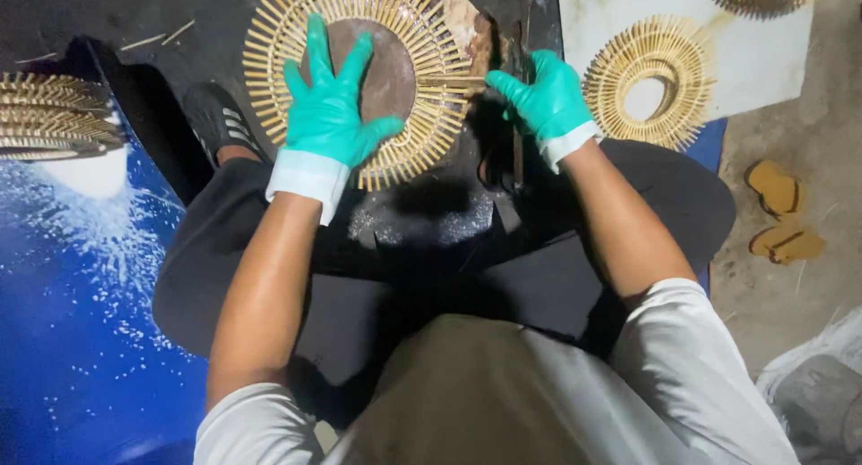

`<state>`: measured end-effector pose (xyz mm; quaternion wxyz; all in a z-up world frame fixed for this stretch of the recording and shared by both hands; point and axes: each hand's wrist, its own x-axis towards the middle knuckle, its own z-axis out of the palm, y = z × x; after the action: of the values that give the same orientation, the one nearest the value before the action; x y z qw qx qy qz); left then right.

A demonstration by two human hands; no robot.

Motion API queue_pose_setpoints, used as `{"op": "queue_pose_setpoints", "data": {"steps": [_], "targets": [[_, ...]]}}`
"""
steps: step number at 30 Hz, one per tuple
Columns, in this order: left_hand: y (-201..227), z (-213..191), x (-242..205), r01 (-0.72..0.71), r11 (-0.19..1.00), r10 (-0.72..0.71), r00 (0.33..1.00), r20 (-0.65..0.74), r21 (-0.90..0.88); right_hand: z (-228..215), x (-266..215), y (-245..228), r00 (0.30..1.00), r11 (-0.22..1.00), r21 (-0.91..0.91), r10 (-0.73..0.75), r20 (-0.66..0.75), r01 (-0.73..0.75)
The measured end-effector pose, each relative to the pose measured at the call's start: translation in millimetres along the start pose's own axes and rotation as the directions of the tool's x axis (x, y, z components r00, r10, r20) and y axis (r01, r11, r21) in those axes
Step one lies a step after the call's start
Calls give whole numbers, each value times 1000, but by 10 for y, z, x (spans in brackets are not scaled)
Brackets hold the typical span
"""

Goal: Assembling and trimming circular bamboo components for decorative furniture items.

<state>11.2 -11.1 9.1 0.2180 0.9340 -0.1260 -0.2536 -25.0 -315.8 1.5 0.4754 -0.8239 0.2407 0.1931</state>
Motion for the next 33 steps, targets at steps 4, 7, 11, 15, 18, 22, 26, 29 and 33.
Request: {"op": "queue_pose_setpoints", "data": {"steps": [4,7,11,15,18,22,26,29,33], "targets": [[48,-19,22,-133,988,140,986,-88,79,-189,-321,-101,950,960,-28,-279,-143,278],[59,89,-53,88,995,-89,996,17,39,-339,-720,-578,966,887,385,-222,-129,255],[-37,156,10,-72,997,68,988,-140,-27,-243,-797,-609,915,777,544,-401,40,316],[-10,104,73,-84,996,82,989,-120,-10,-185,-789,-404,873,831,366,-480,88,420],[-55,167,-10,-81,997,78,991,-111,-19,-215,-928,-648,873,817,394,-482,66,421],[111,-75,52,-92,996,89,990,-105,-20,-153,-724,-431,720,722,150,-689,83,675],[20,25,-6,-102,994,102,995,-13,25,-149,-789,-413,912,815,478,-405,67,326],[-32,56,34,-161,984,164,986,-32,81,-197,-726,-431,938,801,536,-344,44,268],[61,31,-40,-147,981,136,987,-88,-126,-231,-686,-312,833,815,224,-553,30,534]]}}
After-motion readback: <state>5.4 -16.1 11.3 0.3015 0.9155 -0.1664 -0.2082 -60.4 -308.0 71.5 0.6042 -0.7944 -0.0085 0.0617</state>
